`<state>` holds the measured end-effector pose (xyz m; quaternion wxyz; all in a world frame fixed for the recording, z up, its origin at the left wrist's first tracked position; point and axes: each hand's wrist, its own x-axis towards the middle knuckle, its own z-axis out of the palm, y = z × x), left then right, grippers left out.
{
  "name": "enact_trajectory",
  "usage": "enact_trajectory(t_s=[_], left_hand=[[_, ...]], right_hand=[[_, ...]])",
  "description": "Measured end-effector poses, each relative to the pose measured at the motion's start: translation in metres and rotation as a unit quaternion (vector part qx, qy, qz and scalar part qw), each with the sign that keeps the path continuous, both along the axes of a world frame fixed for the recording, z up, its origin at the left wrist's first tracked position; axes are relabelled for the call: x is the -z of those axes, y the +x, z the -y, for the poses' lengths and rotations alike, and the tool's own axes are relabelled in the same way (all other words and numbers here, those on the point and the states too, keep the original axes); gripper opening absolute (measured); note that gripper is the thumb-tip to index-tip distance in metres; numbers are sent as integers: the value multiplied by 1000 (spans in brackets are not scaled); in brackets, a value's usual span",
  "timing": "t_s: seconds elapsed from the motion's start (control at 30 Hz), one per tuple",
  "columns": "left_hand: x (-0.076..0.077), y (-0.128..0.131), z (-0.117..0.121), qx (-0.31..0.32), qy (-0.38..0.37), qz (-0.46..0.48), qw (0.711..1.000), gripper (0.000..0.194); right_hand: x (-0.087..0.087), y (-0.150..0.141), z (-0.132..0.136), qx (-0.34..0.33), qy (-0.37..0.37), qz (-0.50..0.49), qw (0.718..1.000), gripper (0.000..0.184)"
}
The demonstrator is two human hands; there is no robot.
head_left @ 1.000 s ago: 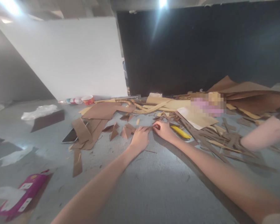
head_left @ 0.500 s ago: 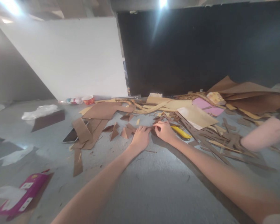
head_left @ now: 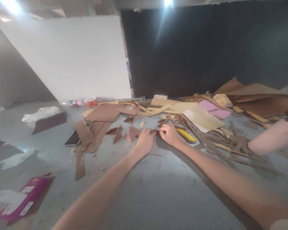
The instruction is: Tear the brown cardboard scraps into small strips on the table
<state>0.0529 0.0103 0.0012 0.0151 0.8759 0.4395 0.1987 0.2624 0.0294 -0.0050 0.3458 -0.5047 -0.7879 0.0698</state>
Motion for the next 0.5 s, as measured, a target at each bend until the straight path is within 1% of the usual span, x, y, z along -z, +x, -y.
enact_trajectory(t_s=[0.1, 0.27, 0.5], left_hand=[[1, 0, 0, 0, -3, 5, 1000, 46], [6, 0, -3, -1, -7, 39, 999, 52], [13, -1, -8, -4, 1, 45, 999, 52]], right_hand=[[-2, 0, 1, -2, -4, 3, 1000, 36], [-1, 0, 1, -5, -6, 12, 1000, 35], [-5, 0, 2, -21, -2, 32, 999, 35]])
